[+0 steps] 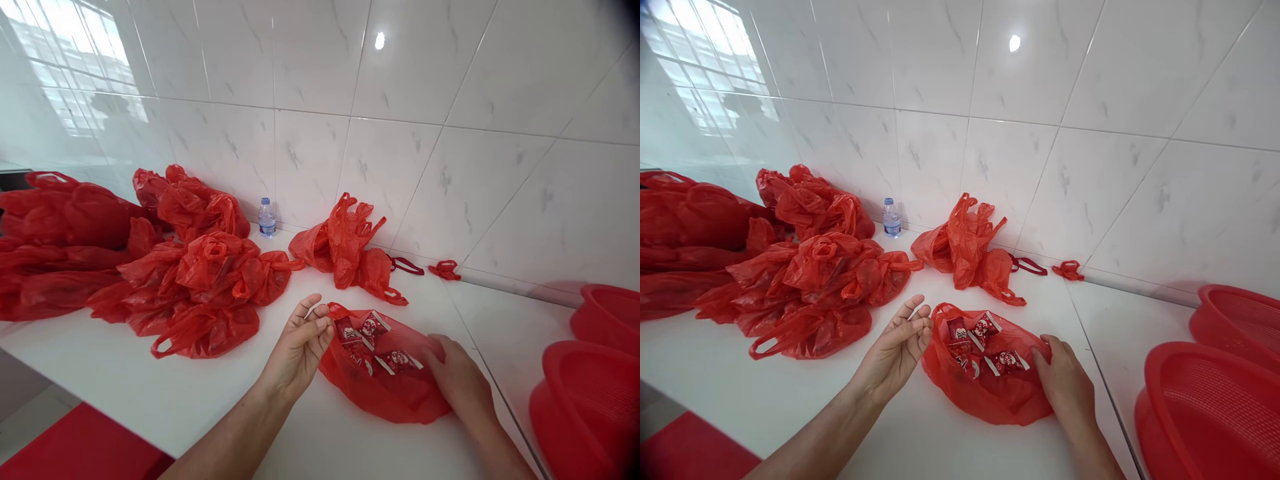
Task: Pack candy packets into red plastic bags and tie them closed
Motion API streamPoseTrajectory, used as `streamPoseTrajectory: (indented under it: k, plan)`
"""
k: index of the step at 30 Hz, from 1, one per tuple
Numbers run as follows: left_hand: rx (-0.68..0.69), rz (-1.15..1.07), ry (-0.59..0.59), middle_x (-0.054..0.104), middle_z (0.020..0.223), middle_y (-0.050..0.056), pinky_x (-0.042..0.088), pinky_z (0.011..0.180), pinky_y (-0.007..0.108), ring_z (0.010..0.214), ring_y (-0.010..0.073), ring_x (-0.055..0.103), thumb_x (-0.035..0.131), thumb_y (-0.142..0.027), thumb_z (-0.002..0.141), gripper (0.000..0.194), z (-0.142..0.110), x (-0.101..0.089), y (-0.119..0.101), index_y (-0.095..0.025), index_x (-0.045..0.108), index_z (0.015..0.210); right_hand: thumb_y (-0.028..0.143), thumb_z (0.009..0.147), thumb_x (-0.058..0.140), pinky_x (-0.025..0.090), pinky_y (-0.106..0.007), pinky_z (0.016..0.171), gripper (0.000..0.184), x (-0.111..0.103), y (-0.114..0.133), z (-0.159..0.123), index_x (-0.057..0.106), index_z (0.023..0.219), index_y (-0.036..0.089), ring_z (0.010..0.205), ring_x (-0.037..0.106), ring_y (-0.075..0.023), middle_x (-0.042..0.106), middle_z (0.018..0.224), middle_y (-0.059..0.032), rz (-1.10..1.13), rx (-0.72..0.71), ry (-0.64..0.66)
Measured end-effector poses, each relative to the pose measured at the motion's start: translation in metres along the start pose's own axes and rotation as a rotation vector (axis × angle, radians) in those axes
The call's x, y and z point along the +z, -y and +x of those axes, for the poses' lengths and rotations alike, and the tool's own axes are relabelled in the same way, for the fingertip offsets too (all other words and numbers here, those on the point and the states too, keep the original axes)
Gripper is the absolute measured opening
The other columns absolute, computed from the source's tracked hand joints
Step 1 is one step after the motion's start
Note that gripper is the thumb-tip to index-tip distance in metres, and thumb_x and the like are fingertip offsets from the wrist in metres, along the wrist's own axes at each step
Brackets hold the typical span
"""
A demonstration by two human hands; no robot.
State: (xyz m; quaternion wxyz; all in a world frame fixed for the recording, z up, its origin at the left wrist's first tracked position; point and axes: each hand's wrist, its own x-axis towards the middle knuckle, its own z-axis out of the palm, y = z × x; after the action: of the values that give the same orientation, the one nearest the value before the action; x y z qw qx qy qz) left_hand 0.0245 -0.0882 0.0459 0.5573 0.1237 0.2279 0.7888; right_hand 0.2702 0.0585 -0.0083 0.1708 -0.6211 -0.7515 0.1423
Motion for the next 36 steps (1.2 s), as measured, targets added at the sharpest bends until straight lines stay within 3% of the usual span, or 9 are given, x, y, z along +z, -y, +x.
streamPoseTrajectory:
  k: [11, 17, 26, 31, 36]
  plan:
    - [0.051, 0.070, -0.082, 0.059, 0.084, -0.001, 0.054, 0.073, 0.017, 0.072, 0.0055, 0.062, 0.068, 0.000, 0.069, 0.038, 0.004, -0.003, 0.001, -0.016, 0.056, 0.102, 0.047, 0.084, 0.036, 0.040, -0.030, 0.066, 0.032, -0.001, -0.004, 0.002, 0.055, 0.102, 0.028, 0.091, 0.057, -0.0206, 0.058, 0.109, -0.0025, 0.009, 0.004, 0.057]
    - [0.070, 0.140, -0.021, 0.055, 0.083, -0.002, 0.051, 0.071, 0.018, 0.069, 0.0044, 0.056, 0.067, -0.002, 0.069, 0.042, 0.006, -0.001, 0.009, -0.019, 0.053, 0.104, 0.048, 0.084, 0.037, 0.040, -0.029, 0.064, 0.030, -0.001, -0.004, 0.003, 0.055, 0.097, 0.028, 0.088, 0.057, -0.0191, 0.057, 0.107, -0.0012, 0.019, 0.003, 0.068]
    - [0.212, 0.351, 0.042, 0.048, 0.080, -0.004, 0.040, 0.059, 0.016, 0.062, 0.0042, 0.045, 0.061, 0.000, 0.063, 0.052, 0.002, 0.008, 0.015, -0.024, 0.048, 0.107, 0.048, 0.083, 0.039, 0.039, -0.028, 0.064, 0.028, -0.001, -0.006, 0.004, 0.056, 0.093, 0.028, 0.085, 0.057, -0.0182, 0.057, 0.102, -0.0004, 0.032, 0.010, 0.082]
    - [0.258, 0.482, 0.077, 0.048, 0.081, -0.004, 0.041, 0.054, 0.019, 0.059, 0.0060, 0.042, 0.062, -0.005, 0.064, 0.053, 0.000, 0.010, 0.016, -0.025, 0.045, 0.111, 0.048, 0.084, 0.039, 0.040, -0.028, 0.064, 0.028, 0.000, -0.007, 0.005, 0.057, 0.091, 0.028, 0.085, 0.057, -0.0174, 0.057, 0.101, 0.0003, 0.047, 0.028, 0.094]
    - [0.248, 0.545, 0.112, 0.047, 0.082, -0.003, 0.038, 0.043, 0.016, 0.059, 0.0074, 0.041, 0.063, -0.008, 0.065, 0.058, -0.003, 0.009, 0.016, -0.028, 0.043, 0.116, 0.049, 0.083, 0.040, 0.039, -0.028, 0.063, 0.030, 0.002, -0.009, 0.007, 0.057, 0.092, 0.027, 0.084, 0.057, -0.0185, 0.057, 0.103, -0.0014, 0.059, 0.022, 0.086]
